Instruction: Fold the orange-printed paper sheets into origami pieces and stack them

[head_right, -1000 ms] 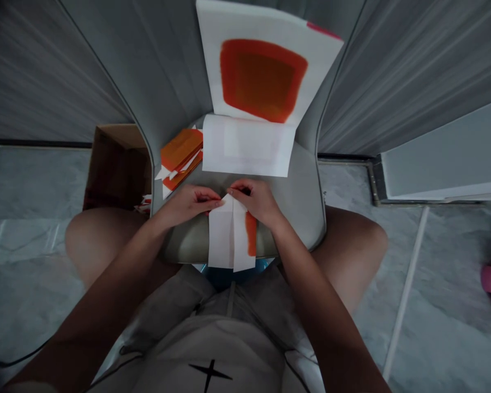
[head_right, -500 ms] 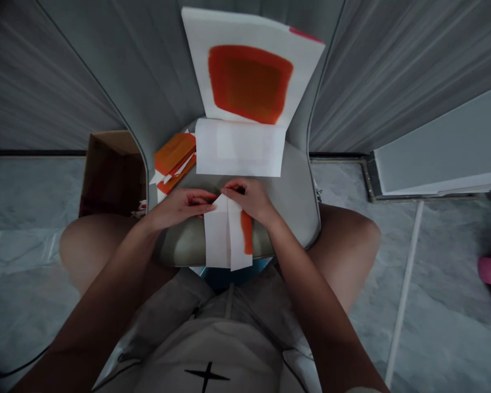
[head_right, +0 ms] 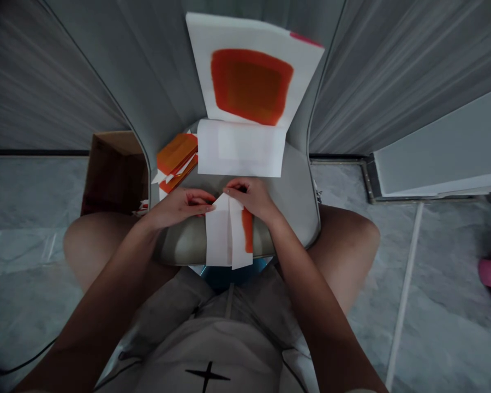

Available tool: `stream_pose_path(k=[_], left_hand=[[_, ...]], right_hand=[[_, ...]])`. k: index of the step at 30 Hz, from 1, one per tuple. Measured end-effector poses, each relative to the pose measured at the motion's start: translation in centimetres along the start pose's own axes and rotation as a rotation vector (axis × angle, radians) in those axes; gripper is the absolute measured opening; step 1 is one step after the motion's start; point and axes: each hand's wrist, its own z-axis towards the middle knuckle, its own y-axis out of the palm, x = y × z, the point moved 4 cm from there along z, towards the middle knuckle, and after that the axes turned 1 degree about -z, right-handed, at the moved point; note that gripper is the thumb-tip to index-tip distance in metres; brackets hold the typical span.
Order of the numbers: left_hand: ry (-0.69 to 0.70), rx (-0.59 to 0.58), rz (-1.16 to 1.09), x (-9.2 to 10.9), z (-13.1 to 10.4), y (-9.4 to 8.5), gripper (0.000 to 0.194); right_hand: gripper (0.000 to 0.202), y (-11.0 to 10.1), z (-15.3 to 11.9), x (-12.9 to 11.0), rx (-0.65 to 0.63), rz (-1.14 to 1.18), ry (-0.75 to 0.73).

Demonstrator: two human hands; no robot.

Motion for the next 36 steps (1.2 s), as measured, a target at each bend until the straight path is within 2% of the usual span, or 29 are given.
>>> stream_pose_path(k=[4, 11, 23, 28, 36], left_hand=[[0.022, -0.055, 0.030, 0.7, -0.2, 0.2, 0.036], [0.160, 0.068, 0.103, 1.7, 0.8, 1.3, 0.039], [0.221, 0.168, 0.058, 0.9, 1.0, 1.6, 0.032], [0.226, 0.177, 0.070, 0.9, 1.0, 1.7, 0.031], [0.249, 0.165, 0.095, 0.9, 0.9, 1.6, 0.032]], right_hand=[[0.018, 0.0, -0.1, 0.0, 0.000, 0.010, -0.010], [0.019, 0.2, -0.2, 0.1, -0.020, 0.066, -0.020], [0.022, 0.7, -0.7, -0.3, 0.061, 0.064, 0.062], [0.023, 0.8, -0.7, -0.4, 0.083, 0.113, 0.085], [0.030, 0.8, -1.4, -0.4, 0.153, 0.034, 0.076]])
